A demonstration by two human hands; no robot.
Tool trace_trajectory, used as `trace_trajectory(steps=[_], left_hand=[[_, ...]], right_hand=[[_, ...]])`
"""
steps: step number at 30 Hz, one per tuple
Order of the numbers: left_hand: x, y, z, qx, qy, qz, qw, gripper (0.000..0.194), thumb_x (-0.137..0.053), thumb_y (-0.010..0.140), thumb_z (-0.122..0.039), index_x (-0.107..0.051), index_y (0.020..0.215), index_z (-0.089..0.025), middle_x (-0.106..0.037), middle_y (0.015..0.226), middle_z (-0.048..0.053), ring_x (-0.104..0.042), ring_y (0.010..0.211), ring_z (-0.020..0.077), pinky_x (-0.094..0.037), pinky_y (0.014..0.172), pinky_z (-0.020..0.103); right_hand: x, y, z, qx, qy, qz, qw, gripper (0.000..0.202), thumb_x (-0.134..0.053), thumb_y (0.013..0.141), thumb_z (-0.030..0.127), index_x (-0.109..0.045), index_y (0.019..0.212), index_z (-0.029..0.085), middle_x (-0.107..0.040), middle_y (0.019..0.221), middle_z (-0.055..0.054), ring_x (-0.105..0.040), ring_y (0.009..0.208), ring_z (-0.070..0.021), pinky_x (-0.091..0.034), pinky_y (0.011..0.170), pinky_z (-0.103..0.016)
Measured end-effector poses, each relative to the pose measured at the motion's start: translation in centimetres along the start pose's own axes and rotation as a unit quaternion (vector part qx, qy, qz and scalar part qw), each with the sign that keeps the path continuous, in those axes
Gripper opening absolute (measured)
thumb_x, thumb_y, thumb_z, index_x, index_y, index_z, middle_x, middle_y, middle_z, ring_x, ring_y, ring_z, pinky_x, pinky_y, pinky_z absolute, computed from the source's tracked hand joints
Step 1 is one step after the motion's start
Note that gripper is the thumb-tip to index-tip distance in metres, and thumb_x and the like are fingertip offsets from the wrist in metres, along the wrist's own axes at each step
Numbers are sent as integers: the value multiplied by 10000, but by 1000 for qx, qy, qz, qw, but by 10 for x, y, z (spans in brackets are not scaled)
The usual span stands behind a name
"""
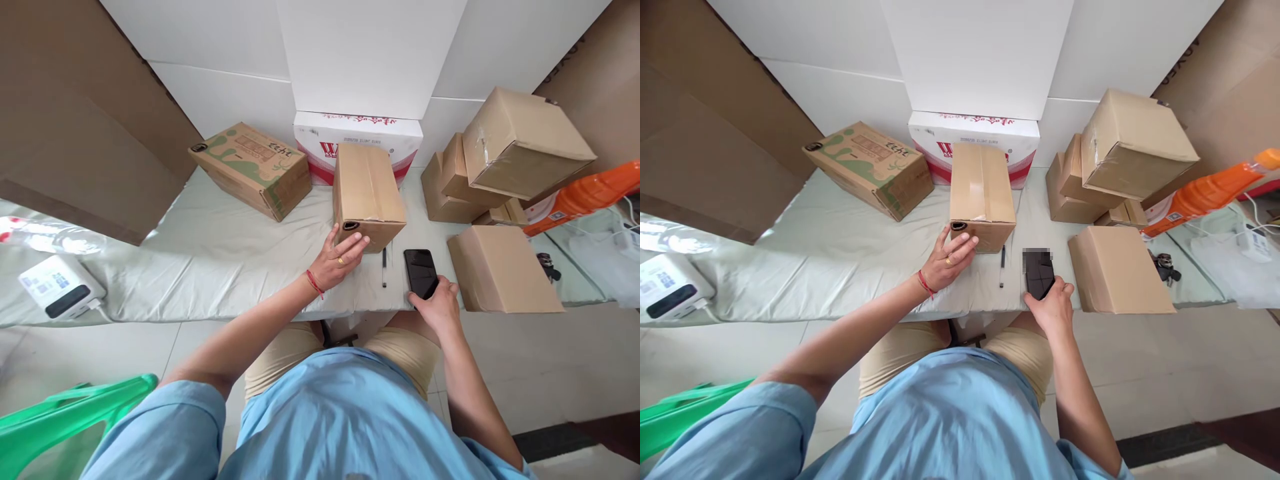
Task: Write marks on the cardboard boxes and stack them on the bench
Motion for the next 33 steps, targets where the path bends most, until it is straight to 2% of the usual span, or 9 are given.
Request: trace_trajectory(steps=[2,5,7,10,14,18,21,27,33], left_hand=[[-2,-11,2,17,-32,31,999,236,-507,1119,-229,-707,1234,-279,-804,1302,71,-723,1313,221,-317,1324,720],[8,-37,18,139,-158,16,978,137,-611,1065,-282,-747,1067,-267,-802,1275,79,-726,1282,247,-399,1294,668],[17,-60,33,241,-226,-30,944,116,-671,1019,-321,-756,987,-250,-782,1277,111,-706,1297,281,-450,1263,626],[24,-88,49,344,-256,-99,898,203,-668,1013,-394,-760,1073,-224,-701,1379,167,-645,1362,322,-498,1210,597],[7,-101,62,442,-360,-164,805,473,-705,981,-540,-689,1335,-226,-625,1510,170,-644,1390,324,-541,1167,525],[-15,-90,59,465,-513,-188,696,669,-573,991,-724,-660,1432,-229,-624,1574,170,-600,1481,325,-476,1242,524],[-17,-87,54,470,-581,-203,633,770,-433,994,-809,-704,1365,-191,-621,1579,197,-571,1513,322,-458,1260,530],[-19,-101,53,488,-700,-277,441,623,-527,1011,-707,-757,1178,-153,-714,1445,206,-606,1476,296,-463,1254,487],[-22,-101,54,490,-701,-282,434,615,-511,1018,-707,-757,1087,-147,-773,1275,198,-719,1299,273,-501,1215,466]], right_hand=[[-1,0,0,4,9,-6,1000,901,-714,776,522,-453,1516,80,-541,1371,-250,-683,1153,-392,-556,996,-494],[-4,0,-5,7,31,-10,999,913,-732,747,528,-469,1511,103,-543,1366,-236,-674,1179,-401,-550,1026,-525],[-6,0,-10,10,65,-23,998,932,-772,698,540,-497,1485,124,-541,1370,-229,-659,1213,-411,-539,1054,-558],[-4,-8,-13,42,154,-83,984,937,-815,656,554,-518,1452,157,-559,1386,-214,-613,1306,-417,-502,1118,-605],[-8,-29,7,144,312,-114,932,945,-822,735,551,-449,1516,172,-622,1398,-195,-635,1321,-364,-504,1156,-586],[-16,-51,44,226,370,-103,895,1013,-868,758,507,-379,1593,209,-588,1505,-199,-605,1401,-358,-483,1204,-592],[-21,-61,65,259,376,-97,884,1026,-871,776,498,-354,1617,221,-578,1523,-196,-591,1425,-356,-472,1221,-601],[-30,-71,74,285,371,-93,879,990,-869,796,488,-381,1613,218,-582,1520,-189,-593,1424,-346,-480,1223,-582],[-22,-79,79,309,338,-141,877,969,-847,827,501,-375,1621,207,-600,1455,-188,-629,1352,-351,-533,1158,-590]])
Point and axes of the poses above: each hand's wrist, its own y-axis towards the middle knuckle, its own x-axis out of the back of the hand, z = x × y, the point moved 9 cm from there along y, towards the middle knuckle
